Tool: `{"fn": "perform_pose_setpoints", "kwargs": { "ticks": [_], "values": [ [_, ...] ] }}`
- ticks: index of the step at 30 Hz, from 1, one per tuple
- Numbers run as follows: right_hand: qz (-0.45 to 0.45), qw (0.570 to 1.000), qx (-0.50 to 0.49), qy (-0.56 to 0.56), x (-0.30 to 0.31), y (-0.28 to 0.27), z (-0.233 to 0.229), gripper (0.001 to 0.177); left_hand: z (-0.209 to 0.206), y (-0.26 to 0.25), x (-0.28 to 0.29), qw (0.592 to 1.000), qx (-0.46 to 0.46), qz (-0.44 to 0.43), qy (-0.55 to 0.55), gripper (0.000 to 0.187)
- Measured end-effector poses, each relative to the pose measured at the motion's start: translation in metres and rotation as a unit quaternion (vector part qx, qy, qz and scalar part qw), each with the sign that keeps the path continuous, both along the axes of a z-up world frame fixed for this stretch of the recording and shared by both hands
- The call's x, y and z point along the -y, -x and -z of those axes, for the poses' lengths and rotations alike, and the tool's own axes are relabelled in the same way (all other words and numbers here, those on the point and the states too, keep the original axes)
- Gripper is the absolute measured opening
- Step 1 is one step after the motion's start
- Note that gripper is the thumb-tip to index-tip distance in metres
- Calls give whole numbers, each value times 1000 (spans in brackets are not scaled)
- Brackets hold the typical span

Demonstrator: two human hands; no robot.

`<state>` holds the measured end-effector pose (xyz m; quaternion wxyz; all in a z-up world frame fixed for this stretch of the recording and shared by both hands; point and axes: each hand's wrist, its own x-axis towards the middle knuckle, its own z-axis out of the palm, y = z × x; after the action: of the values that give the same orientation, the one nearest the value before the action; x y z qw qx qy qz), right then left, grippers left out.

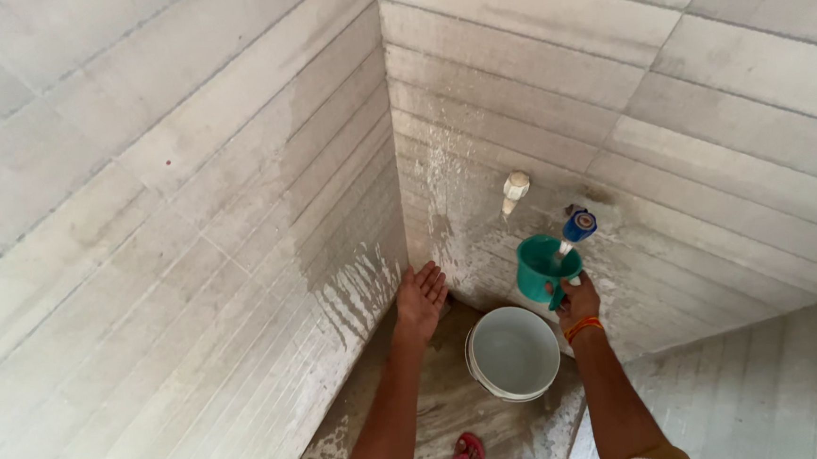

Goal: The person repeatedly scoops water from a bucket with a green cup, pours it onto tiled walls, and rubs the wet areas with their hand. They refill the cup from a wall tap and continue the cycle across different wall sections.

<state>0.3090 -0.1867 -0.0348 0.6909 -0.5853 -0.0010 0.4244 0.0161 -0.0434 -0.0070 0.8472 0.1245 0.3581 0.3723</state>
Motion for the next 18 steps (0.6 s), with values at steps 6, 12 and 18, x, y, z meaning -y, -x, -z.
{"fn": "perform_pose_setpoints", "kwargs": {
  "ticks": [6, 12, 18],
  "values": [
    [46, 999, -12, 8, 8, 4, 2, 59, 1, 21, -1, 1000, -8, 4, -7, 59],
    [68, 995, -49, 54, 22, 34, 4, 54, 9, 52, -11, 1000, -5, 2, -10, 57],
    [-110, 981, 116, 108, 2, 91, 27, 21, 43, 80, -19, 996, -19, -62, 63, 46]
  ]
}}
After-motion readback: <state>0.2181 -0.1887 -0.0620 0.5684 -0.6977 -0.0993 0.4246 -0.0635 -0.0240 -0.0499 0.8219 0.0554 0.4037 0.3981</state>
